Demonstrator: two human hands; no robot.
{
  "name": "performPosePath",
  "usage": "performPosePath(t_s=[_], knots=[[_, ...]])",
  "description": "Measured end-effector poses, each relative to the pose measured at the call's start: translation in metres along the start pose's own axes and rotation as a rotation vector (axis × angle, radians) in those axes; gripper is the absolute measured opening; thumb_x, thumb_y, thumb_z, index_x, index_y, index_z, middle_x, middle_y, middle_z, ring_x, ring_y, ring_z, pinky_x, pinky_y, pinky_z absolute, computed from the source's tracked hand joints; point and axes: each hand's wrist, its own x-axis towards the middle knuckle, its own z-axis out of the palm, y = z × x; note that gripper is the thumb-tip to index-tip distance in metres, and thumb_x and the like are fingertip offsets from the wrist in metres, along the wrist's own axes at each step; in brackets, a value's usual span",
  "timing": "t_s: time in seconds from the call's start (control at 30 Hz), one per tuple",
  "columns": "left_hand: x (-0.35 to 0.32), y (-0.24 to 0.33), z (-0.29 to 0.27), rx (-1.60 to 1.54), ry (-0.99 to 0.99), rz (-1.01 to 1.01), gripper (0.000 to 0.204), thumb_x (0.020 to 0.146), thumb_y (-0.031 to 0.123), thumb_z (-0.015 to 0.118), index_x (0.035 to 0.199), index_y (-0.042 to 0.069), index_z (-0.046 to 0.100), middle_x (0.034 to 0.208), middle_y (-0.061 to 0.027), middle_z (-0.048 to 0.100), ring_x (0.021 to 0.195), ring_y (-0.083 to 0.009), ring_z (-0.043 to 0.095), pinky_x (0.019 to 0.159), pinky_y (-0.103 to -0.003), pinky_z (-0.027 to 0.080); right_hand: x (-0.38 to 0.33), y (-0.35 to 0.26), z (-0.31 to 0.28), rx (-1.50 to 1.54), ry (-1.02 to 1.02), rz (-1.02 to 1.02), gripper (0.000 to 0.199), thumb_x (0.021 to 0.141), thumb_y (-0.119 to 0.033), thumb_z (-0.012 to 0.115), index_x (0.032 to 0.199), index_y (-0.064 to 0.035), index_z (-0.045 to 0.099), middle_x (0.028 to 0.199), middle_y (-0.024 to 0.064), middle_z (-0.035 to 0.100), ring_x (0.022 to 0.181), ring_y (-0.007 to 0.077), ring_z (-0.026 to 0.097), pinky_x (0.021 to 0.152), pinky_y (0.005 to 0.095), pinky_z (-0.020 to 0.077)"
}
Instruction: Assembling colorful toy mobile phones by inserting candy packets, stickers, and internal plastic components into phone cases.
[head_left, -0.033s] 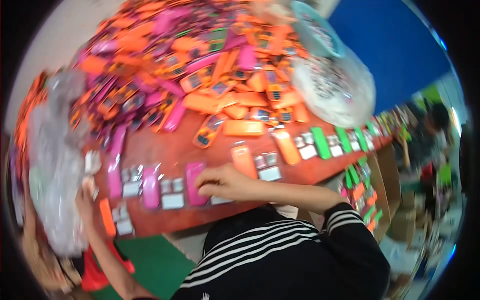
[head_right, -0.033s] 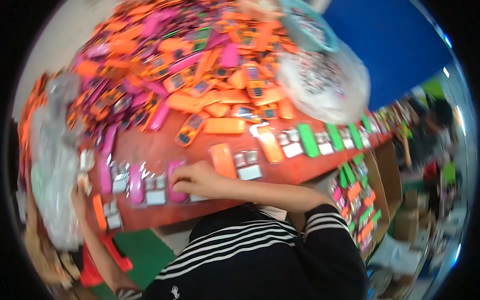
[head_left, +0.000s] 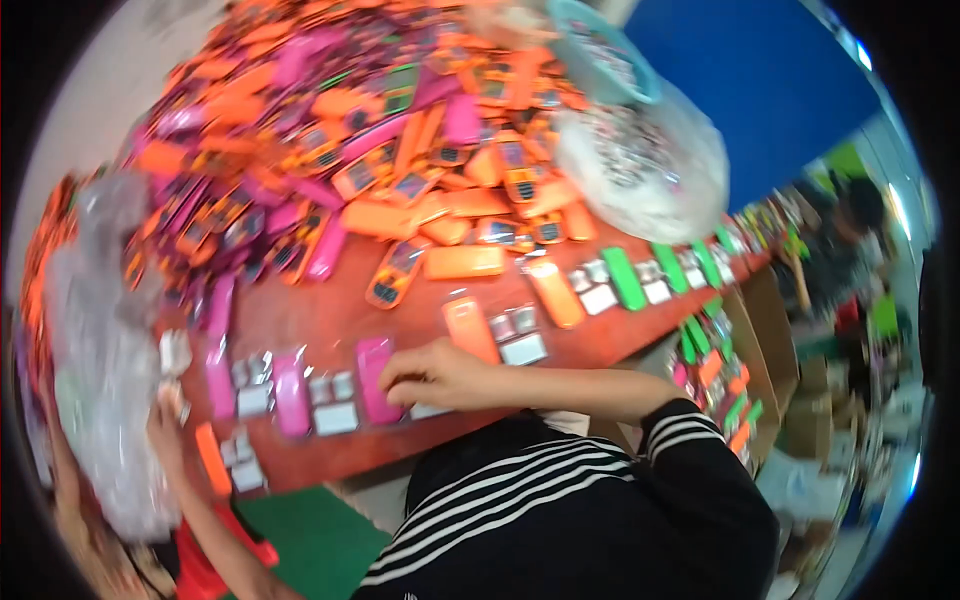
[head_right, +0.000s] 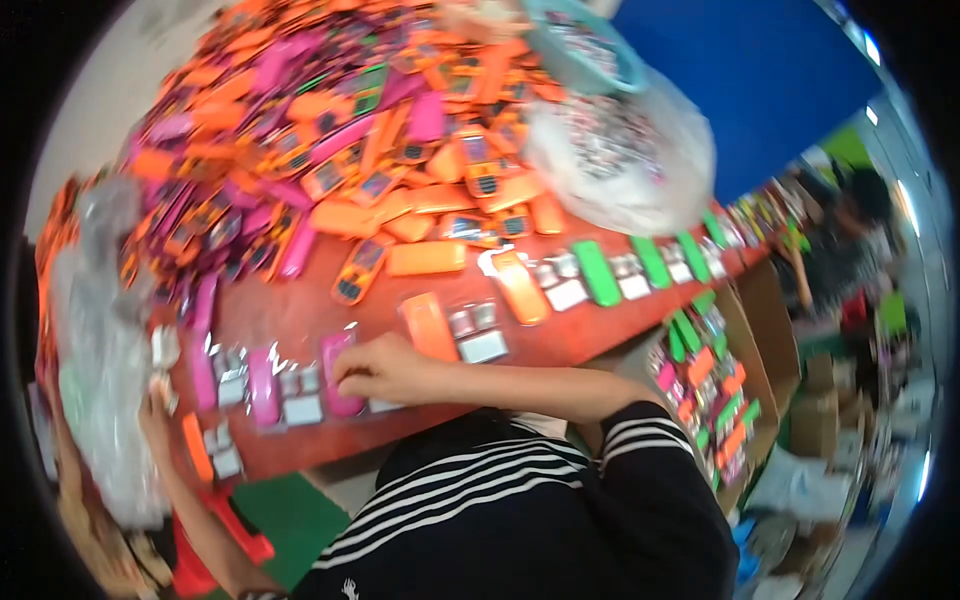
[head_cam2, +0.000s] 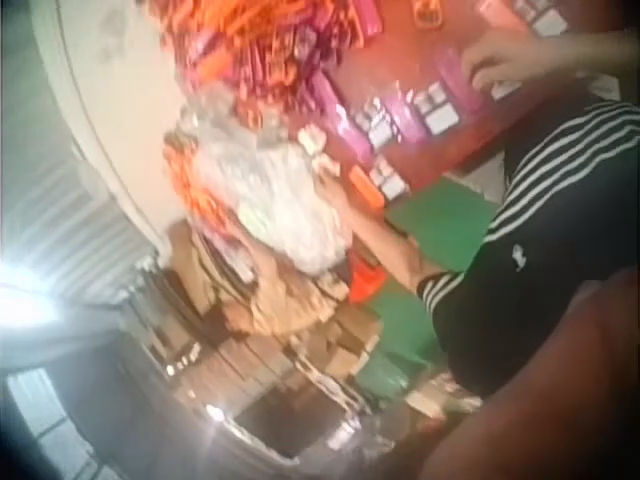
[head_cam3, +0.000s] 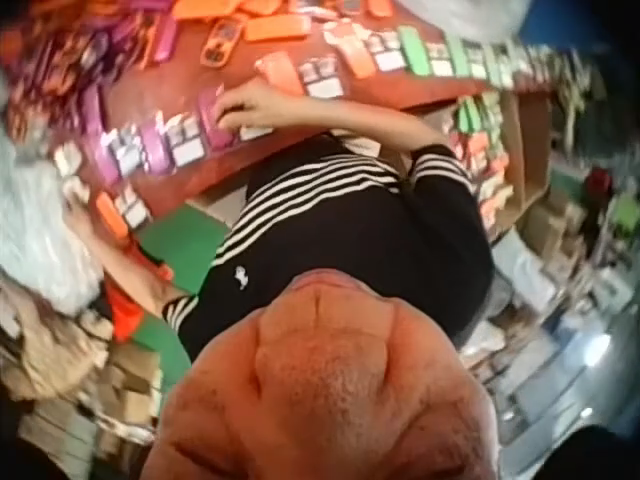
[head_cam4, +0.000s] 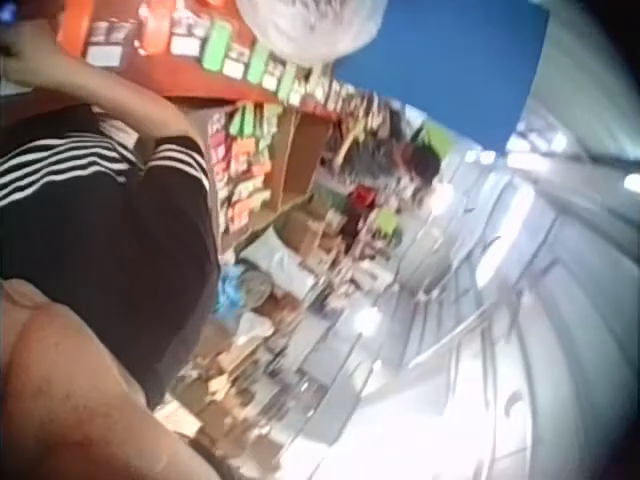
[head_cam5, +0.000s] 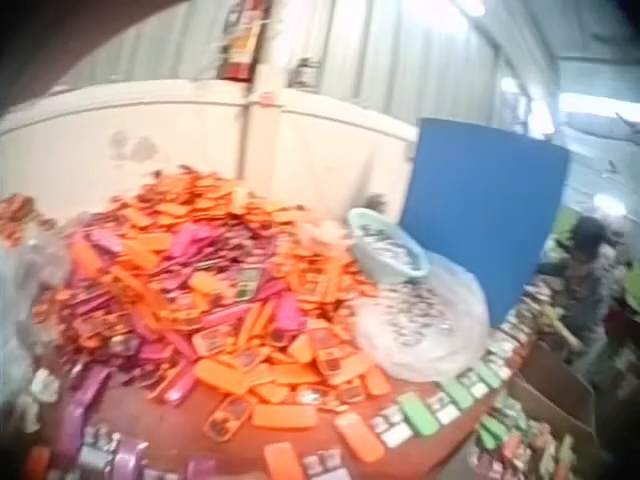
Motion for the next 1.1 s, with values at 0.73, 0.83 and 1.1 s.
performPosePath(t_s=[0.73,0.83,1.1], knots=[[0.002,0.13,0.014,1.028,0.058,-0.155,0.027,0.086,0.035,0.053,0.097,0.013,0.062,0.083,-0.0183,0.065,0.077,-0.0361,0.063,0.061,-0.047,0.049,-0.102,0.018,-0.291,-0.176,0.806,0.194,0.018,0.087,-0.018,0.056,0.088,-0.0014,0.064,0.073,0.0048,0.065,0.061,0.0106,0.062,0.052,0.0251,0.0486],[0.019,0.117,-0.001,1.156,0.089,-0.026,0.03,0.084,0.036,0.053,0.088,0.008,0.062,0.08,-0.0174,0.065,0.073,-0.036,0.064,0.059,-0.047,0.05,-0.099,0.032,-0.384,-0.382,1.113,0.213,0.024,0.085,-0.023,0.056,0.087,-0.0011,0.065,0.074,0.0073,0.066,0.058,0.0129,0.062,0.051,0.0282,0.0492],[0.081,0.262,0.051,1.144,0.232,0.342,0.026,0.086,0.032,0.053,0.09,0.008,0.061,0.076,-0.0158,0.063,0.069,-0.0347,0.062,0.057,-0.046,0.047,-0.068,0.078,-0.543,-0.676,1.326,0.661,0.036,0.079,-0.033,0.057,0.1,-0.0041,0.066,0.104,0.0187,0.063,0.101,0.0323,0.059,0.083,0.0417,0.0471]])
